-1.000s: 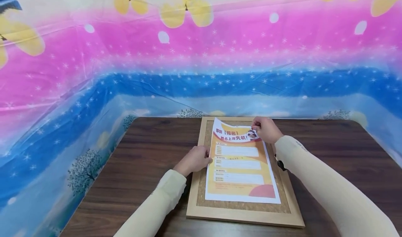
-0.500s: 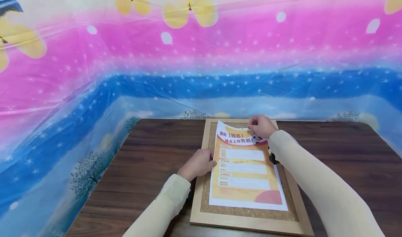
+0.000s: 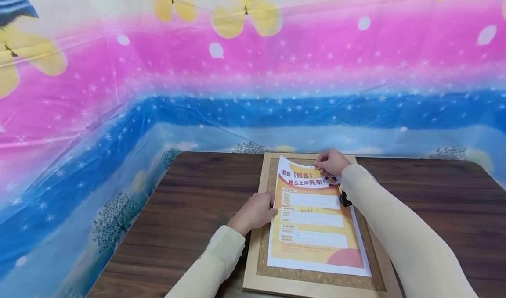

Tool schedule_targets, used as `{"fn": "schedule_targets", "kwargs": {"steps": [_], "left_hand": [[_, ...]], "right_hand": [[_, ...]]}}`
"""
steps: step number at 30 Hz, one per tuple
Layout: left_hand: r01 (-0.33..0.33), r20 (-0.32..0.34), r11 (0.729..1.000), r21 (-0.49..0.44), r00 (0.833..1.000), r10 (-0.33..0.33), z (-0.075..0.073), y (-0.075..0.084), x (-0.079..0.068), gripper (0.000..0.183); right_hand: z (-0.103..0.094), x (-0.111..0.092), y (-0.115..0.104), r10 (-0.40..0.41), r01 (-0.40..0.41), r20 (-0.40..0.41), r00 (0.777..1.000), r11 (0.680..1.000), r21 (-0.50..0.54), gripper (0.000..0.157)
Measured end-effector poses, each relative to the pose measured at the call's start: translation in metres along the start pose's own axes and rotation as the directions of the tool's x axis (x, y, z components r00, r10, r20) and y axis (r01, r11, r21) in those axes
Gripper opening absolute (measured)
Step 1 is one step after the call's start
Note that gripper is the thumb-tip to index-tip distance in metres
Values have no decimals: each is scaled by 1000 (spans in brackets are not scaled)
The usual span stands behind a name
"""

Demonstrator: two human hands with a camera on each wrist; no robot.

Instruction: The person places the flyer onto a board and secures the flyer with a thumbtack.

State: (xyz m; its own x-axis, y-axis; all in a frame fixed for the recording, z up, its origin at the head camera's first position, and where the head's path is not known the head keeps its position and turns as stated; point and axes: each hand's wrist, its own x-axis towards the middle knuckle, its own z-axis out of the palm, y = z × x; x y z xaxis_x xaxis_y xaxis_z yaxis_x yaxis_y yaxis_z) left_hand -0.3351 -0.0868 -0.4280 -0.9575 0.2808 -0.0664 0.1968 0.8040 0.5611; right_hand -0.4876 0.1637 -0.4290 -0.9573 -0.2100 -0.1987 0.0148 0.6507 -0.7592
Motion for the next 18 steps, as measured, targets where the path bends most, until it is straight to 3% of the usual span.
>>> {"fn": "schedule_targets", "kwargs": {"steps": [4, 18], "left_hand": [[1, -1, 1000, 4, 1000, -1, -1, 1, -1, 14], [-42, 8, 999, -5, 999, 42, -2, 1, -2, 18]], "right_hand": [[-2, -1, -4, 24, -25, 25, 999, 1000, 17, 15], [-2, 8, -13, 70, -68, 19, 997, 994, -90, 13]]}}
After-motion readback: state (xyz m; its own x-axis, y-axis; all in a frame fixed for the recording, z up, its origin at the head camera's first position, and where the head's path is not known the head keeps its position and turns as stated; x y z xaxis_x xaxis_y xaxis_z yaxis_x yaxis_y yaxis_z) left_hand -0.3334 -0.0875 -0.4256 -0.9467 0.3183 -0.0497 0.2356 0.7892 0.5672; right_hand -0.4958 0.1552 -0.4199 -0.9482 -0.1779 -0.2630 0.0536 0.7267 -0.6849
